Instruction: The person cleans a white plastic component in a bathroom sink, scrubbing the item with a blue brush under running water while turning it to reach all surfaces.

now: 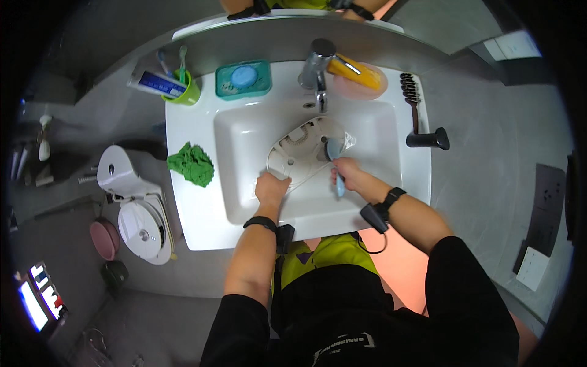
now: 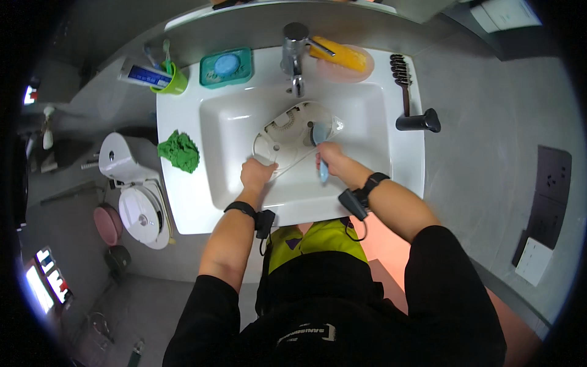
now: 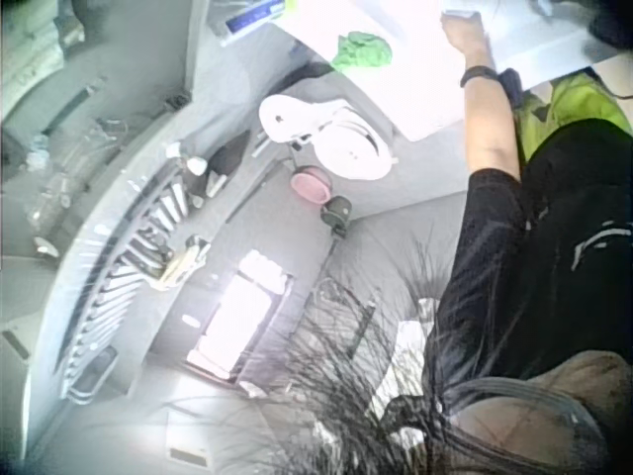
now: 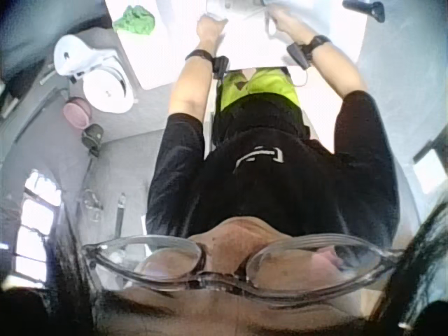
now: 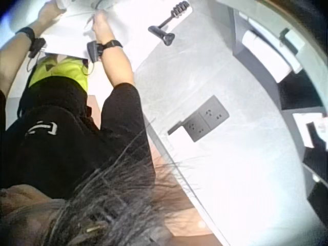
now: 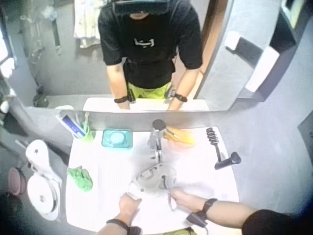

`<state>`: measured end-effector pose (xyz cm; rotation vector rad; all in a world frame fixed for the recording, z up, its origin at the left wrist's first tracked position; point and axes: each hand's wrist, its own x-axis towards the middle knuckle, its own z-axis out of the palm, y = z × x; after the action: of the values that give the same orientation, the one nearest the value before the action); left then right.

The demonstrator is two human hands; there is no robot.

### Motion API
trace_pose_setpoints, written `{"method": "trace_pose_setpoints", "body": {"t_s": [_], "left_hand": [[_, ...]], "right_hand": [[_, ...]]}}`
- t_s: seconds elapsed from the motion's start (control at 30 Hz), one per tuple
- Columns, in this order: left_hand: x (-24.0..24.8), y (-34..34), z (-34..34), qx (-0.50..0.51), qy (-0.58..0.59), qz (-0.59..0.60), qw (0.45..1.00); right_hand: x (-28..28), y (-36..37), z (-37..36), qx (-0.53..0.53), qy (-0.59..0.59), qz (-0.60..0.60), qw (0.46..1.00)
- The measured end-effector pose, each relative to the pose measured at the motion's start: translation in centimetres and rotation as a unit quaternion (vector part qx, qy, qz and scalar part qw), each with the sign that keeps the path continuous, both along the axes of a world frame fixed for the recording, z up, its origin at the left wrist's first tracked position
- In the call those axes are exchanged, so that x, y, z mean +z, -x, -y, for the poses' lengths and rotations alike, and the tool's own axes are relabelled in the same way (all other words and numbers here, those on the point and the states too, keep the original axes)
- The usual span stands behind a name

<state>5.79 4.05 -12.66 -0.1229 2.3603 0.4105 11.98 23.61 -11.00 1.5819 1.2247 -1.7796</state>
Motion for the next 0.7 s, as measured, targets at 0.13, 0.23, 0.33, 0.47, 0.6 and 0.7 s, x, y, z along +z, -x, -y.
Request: {"method": "trace_pose_setpoints", "body": {"t_s": [0.13,0.23,0.33,0.47,0.6,0.7], "left_hand": [[1.1,-0.3,-1.2,0.012,0.020,0.013,1.000],[1.0,-0.1,-1.4,0.006,0.036,0.004,0.999],[0.7,-0.1,-1.5,-0.012,0.049,-0.006,0.999],[1.0,0.1,-1.9,-0.043,0.057,0.006,0.997],[0.3,0.3,-1.5,-0.047,0.056,0.009,0.997],[0.4,0.4,-1.8,-0.055,0.063,0.023,0.996]], "right_hand": [[-5.1,0.4,3.5,-0.144,-0.001,-0.080,0.986],[-5.8,1.4,6.5,-0.255,0.053,-0.096,0.961],[-6.9,1.8,7.9,-0.223,0.015,-0.057,0.973],[-7.5,0.3,5.3,0.043,-0.003,-0.013,0.999],[-2.8,0.2,2.0,0.440,-0.111,0.026,0.891],[1.5,-0.1,-0.4,0.518,-0.210,0.078,0.825]]}}
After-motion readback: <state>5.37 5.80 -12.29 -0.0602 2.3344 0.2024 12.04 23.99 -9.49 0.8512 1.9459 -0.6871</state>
